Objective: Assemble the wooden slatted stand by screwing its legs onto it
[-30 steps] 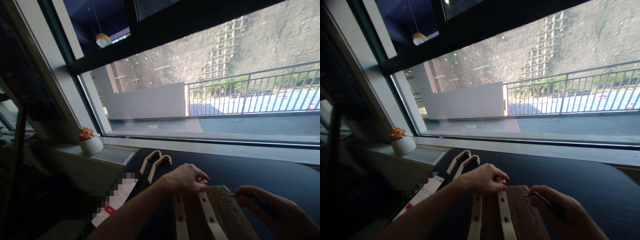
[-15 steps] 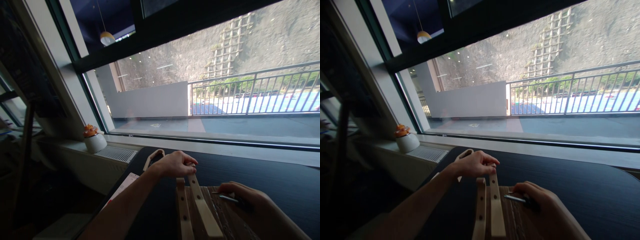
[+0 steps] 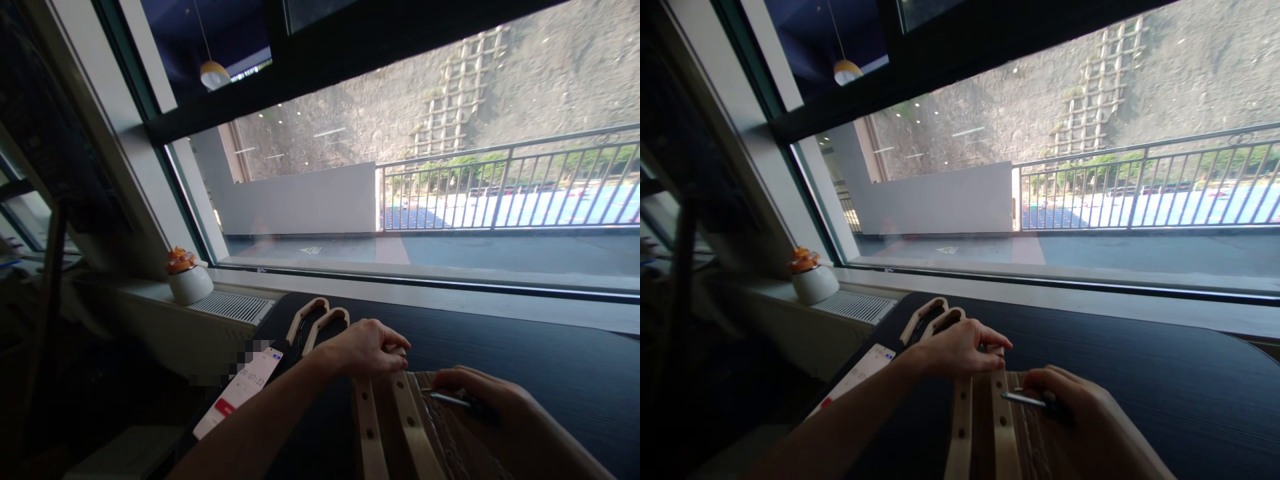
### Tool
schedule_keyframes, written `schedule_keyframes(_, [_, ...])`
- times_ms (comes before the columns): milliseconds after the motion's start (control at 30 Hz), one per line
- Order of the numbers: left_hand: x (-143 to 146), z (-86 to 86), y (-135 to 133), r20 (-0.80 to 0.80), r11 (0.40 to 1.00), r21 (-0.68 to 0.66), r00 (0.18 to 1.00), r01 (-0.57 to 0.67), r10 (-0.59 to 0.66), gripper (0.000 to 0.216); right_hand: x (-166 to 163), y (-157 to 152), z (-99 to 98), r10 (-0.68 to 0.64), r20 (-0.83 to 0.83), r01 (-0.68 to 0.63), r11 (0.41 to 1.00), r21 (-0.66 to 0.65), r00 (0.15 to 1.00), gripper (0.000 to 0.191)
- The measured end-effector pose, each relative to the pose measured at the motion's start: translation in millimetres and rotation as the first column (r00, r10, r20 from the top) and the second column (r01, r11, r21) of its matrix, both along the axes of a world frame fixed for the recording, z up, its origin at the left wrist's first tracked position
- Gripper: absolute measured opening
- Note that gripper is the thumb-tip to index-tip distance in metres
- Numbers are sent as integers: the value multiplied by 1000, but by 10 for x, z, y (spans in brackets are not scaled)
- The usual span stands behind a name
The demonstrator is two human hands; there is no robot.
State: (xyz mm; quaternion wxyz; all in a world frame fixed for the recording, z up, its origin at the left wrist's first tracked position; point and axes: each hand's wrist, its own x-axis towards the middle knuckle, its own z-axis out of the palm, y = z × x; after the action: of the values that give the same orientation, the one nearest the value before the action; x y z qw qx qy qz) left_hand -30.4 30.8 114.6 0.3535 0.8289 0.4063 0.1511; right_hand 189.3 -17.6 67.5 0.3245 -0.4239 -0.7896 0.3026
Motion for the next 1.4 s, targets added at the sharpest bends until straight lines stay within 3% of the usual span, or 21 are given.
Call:
schedule_keyframes(367, [5,-26,-10,-30,999,-48,999,-20,18,52,-161,63,-21,35,236,-97,962,256,971,19])
schedule_keyframes(500, [15,-62,13,-16,998,-63,1000,-14,13,45,-210,108,-28,34,230,-111,938,329,973,22])
schedule_keyframes(733, [34,-54,15,-25,997,-71,1000,-11,10,44,-244,136,-25,68,247,-145,940,310,967,25])
schedule_keyframes(1000, [13,-74,31,-15,997,-80,1000,6,-7,46,-285,139,-28,92,270,-195,903,382,958,31])
schedule_keyframes(1233, [12,-57,81,-8,997,-69,1000,24,-25,38,-349,107,80,163,213,-226,920,319,963,27])
schedule_keyframes(1300, [-17,-26,26,25,1000,-14,1000,-10,10,37,-340,100,84,165,190,-217,931,295,968,26])
schedule_keyframes(1400, [-98,12,-173,145,956,219,976,-193,164,30,-303,99,54,132,173,-174,950,260,976,22])
